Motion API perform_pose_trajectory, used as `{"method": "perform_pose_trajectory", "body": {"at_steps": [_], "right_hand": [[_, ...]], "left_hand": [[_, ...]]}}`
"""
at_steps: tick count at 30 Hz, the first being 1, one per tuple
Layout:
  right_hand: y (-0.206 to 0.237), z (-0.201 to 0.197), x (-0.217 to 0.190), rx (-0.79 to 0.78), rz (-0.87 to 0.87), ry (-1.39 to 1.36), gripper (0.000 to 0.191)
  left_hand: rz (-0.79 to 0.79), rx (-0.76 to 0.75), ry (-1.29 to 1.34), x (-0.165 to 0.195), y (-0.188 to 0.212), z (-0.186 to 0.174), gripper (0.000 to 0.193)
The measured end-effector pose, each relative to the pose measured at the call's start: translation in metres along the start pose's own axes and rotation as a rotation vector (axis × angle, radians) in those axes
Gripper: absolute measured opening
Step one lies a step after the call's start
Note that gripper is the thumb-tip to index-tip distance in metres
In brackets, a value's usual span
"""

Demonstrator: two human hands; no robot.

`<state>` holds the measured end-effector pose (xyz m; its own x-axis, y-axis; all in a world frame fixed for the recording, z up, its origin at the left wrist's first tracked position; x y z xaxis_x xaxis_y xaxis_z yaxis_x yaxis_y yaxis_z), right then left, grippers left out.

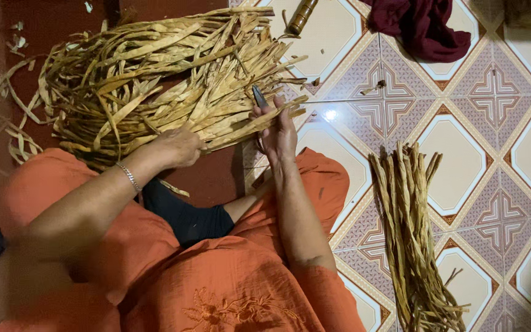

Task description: The person sits on a tiled floor and uses scissors to cut long dried plant strips into shorter pieces. They repeatedly pick up strips from a large pile, cut them, and place the cut pieces into a separate pile on the floor.

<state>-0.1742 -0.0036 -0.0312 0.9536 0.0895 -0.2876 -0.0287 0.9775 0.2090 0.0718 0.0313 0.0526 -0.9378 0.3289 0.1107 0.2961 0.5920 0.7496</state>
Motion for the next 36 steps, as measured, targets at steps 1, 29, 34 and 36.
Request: {"method": "perform_pose_trajectory", "body": {"at_steps": [1,29,34,36], "right_hand": [[0.0,-0.003,0.0,0.012,-0.011,-0.014,0.044],[-0.014,0.003,0.01,0.067,0.145,0.105,0.044],[-0.014,0.01,-0.002,0.064,0.113,0.051,0.052],[-0.009,0.01,-0.004,0.087,0.096,0.039,0.049]], "left_hand": [[-0.045,-0.088,0.013,-0.001,0.004,0.0,0.051],[-0.092,0.481,0.458,-0.01,-0.062,-0.093,0.023],[0.042,0.313,0.482,0.035,-0.05,-0.044,0.017],[0.102,0.336,0.386,0.042,-0.047,-0.036,0.016]]}}
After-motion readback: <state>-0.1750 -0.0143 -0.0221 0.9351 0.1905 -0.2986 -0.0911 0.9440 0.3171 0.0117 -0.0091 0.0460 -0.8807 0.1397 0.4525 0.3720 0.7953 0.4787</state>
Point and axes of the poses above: each hand's wrist, its own y-axis away from the middle knuckle, its own z-axis out of the palm, x = y × z, the point moved 4 cm from there along -y, towards the middle knuckle, and after that the axes turned 15 degrees about -y, right-handed, at the moved point
